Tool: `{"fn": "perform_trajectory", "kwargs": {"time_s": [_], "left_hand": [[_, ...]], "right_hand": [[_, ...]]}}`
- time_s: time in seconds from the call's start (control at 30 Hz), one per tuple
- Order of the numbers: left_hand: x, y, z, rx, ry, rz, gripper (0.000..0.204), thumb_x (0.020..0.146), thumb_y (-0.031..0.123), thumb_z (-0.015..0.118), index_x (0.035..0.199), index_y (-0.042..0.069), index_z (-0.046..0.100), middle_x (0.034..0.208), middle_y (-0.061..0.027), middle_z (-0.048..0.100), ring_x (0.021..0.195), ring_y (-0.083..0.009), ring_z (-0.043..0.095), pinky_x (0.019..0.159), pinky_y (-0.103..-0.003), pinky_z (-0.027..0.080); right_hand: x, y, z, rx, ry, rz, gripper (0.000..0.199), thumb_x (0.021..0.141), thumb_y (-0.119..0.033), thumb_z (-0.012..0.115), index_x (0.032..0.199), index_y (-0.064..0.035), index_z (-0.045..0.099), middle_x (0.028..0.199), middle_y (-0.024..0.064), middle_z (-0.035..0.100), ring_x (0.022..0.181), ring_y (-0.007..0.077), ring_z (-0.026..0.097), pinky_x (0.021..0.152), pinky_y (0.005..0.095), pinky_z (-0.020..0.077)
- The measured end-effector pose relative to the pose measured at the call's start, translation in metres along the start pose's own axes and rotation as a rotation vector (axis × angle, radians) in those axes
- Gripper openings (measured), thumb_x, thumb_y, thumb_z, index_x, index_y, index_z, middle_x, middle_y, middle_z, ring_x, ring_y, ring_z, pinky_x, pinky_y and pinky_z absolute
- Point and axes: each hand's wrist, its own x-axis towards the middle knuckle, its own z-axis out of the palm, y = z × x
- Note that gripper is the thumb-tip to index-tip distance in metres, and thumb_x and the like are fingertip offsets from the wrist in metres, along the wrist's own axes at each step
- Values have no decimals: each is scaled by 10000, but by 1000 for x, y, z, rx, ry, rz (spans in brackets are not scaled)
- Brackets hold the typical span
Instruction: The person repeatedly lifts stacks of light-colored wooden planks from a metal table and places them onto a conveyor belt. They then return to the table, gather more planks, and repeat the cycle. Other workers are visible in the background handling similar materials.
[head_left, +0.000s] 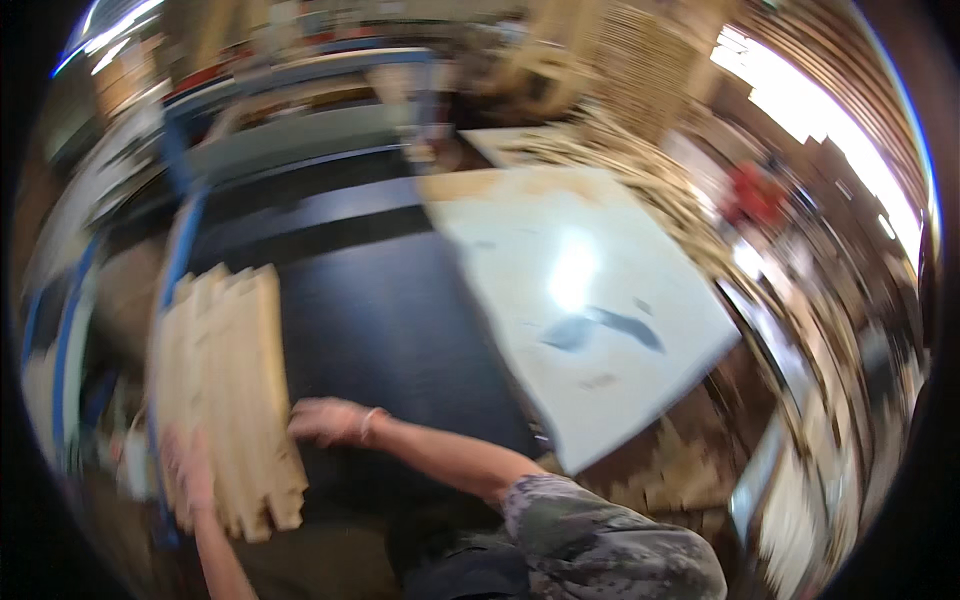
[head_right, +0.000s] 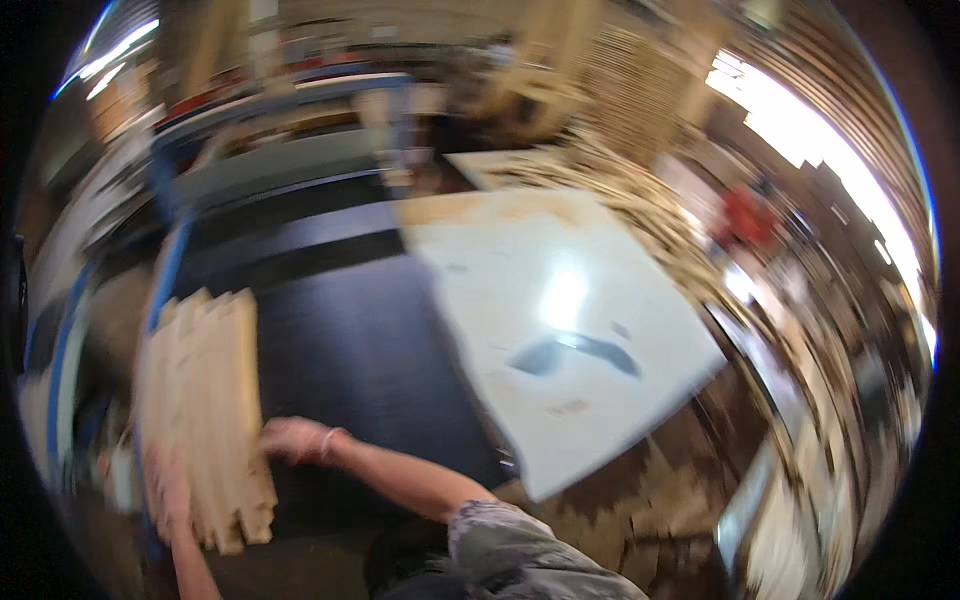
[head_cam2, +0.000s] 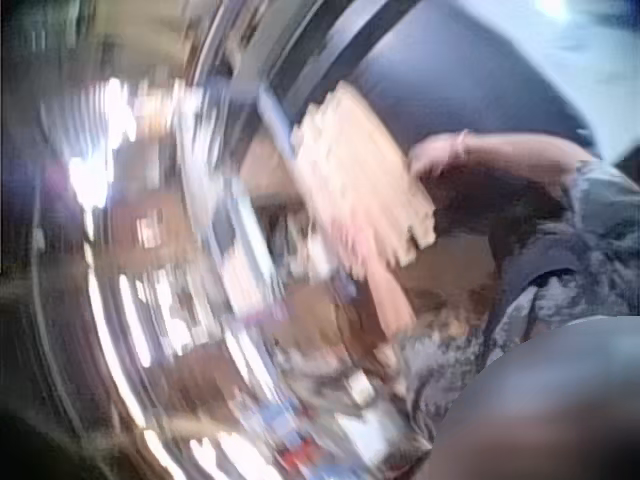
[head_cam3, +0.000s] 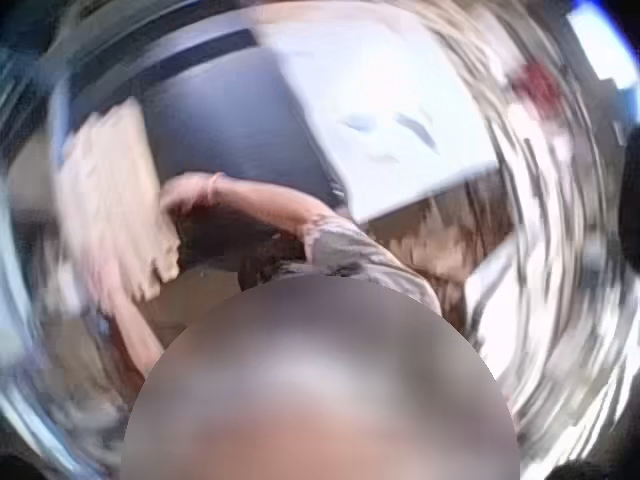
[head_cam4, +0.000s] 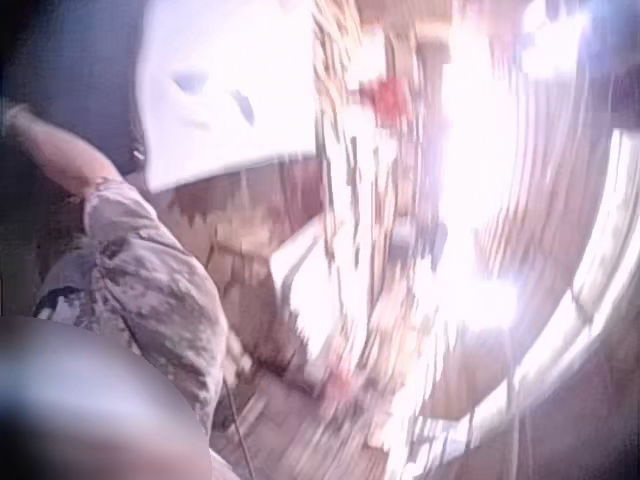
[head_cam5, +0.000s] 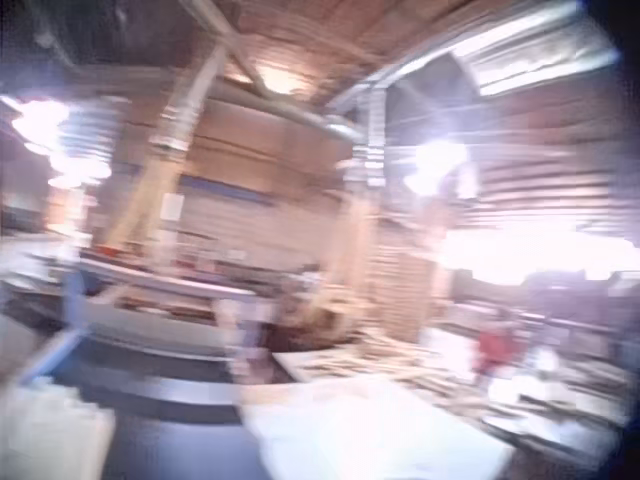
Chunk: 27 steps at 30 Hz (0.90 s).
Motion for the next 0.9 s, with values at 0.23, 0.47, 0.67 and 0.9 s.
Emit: {"fn": "perform_trajectory", "kwargs": {"time_s": [0.23, 0.47, 0.67, 0.9], "left_hand": [[-84, 204, 76, -1262, -531, 449, 552, 1112, 335, 530, 1497, -60, 558, 1469, -242, 629, 1355, -333, 620, 1176, -428, 480], [-394, 472, 49, -1290, -1499, 635, 521, 1043, 367, 649, 1265, -98, 725, 1207, -194, 777, 1089, -250, 744, 1044, -368, 547], [-603, 588, 132, -679, -1965, 774, 406, 1014, 194, 710, 1331, -60, 709, 1268, -127, 759, 1141, -193, 697, 1047, -311, 513], [-708, 678, 202, -94, -1873, 1043, 517, 998, 298, 737, 1419, 3, 676, 1115, -48, 734, 923, -123, 637, 845, -265, 526]], "right_hand": [[-222, -120, 4, 1063, 29, 230, 235, 1007, -118, 607, 825, -121, 459, 758, -32, 456, 700, 86, 522, 613, 283, 430], [-537, -256, -5, 847, 508, 1253, 529, 977, -416, 633, 1332, -32, 559, 1180, 133, 641, 1059, 245, 631, 901, 354, 512], [-838, -315, 131, 738, 1323, 1641, 476, 1032, -465, 548, 1106, -24, 711, 1016, 121, 709, 908, 263, 679, 800, 432, 546], [-916, -406, 182, 1196, 2142, 1645, 335, 1017, -427, 631, 985, -95, 655, 838, 68, 667, 746, 248, 638, 680, 416, 502]]}}
